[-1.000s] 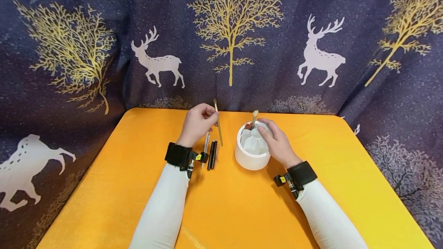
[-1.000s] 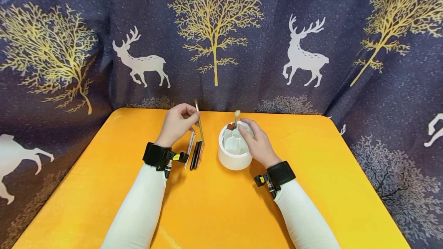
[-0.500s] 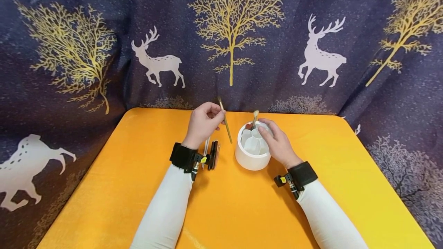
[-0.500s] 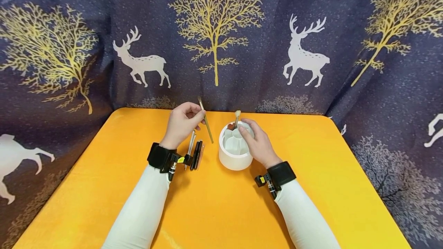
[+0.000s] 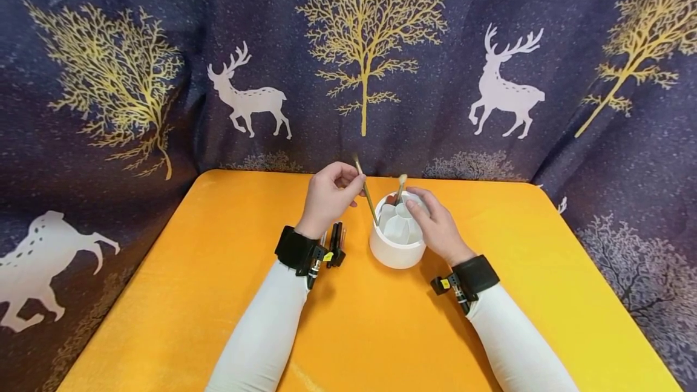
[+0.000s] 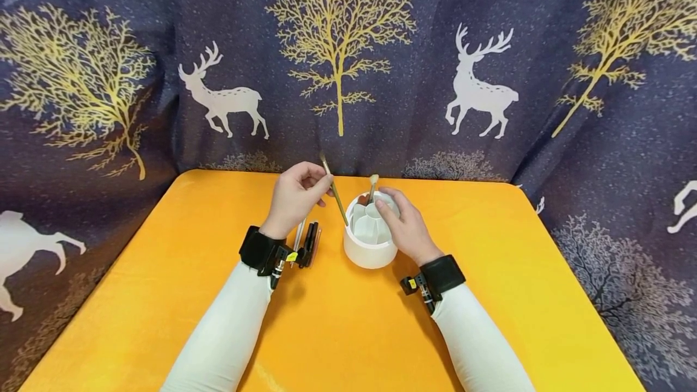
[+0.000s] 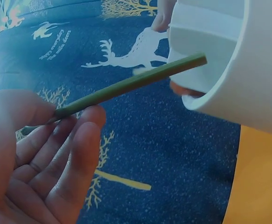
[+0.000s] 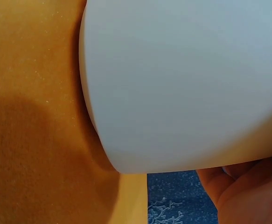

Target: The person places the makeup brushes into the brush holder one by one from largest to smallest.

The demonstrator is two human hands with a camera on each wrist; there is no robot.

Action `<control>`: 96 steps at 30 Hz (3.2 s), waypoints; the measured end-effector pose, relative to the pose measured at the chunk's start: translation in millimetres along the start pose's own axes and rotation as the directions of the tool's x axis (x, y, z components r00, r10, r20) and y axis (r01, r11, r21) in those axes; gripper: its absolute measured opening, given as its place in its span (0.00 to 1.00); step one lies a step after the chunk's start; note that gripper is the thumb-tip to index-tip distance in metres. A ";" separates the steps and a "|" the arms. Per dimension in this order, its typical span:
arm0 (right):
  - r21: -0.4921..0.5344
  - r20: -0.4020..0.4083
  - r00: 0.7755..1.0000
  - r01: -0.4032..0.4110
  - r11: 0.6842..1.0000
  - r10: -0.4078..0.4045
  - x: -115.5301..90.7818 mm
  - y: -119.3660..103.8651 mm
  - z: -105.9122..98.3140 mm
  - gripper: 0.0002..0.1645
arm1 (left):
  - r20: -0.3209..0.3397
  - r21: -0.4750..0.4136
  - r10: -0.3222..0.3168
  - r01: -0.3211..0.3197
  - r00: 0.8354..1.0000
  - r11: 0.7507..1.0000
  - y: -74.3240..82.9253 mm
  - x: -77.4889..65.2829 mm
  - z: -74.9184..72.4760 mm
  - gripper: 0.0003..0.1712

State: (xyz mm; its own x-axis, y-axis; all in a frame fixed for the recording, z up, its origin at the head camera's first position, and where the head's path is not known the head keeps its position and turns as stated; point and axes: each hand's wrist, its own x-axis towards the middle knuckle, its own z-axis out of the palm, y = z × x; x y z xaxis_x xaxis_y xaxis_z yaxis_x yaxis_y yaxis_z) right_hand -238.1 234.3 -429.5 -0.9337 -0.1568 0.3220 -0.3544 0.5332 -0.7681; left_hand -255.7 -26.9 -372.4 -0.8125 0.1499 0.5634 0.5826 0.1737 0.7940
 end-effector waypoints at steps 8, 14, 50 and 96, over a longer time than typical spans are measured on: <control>-0.006 -0.007 1.000 0.005 1.000 -0.005 -0.6 0.7 0.1 0.31 | 0.029 0.030 0.027 -0.028 0.999 0.999 3.4 -2.6 6.5 0.06; -0.009 0.000 1.000 -0.004 1.000 0.004 -0.2 -1.6 1.2 0.31 | 0.072 0.060 0.026 -0.031 0.997 0.998 1.6 -3.4 9.1 0.05; -0.007 0.003 1.000 -0.020 1.000 0.020 -2.0 0.4 0.7 0.31 | 0.169 0.263 0.042 -0.086 0.985 0.961 3.4 -5.7 12.6 0.19; -0.021 -0.014 1.000 -0.005 1.000 0.005 -1.5 1.9 0.9 0.30 | -0.027 0.452 -0.203 0.193 0.979 0.871 -54.3 -2.3 -48.0 0.12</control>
State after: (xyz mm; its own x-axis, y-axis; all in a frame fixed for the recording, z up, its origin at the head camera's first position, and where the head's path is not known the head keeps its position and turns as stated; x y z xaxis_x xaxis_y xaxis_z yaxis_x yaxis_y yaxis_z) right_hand -237.4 234.9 -431.9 -0.9345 -0.1422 0.3263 -0.3485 0.5515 -0.7579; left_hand -286.5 -83.4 -405.9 -0.9139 0.0850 0.3969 0.3604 0.6198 0.6972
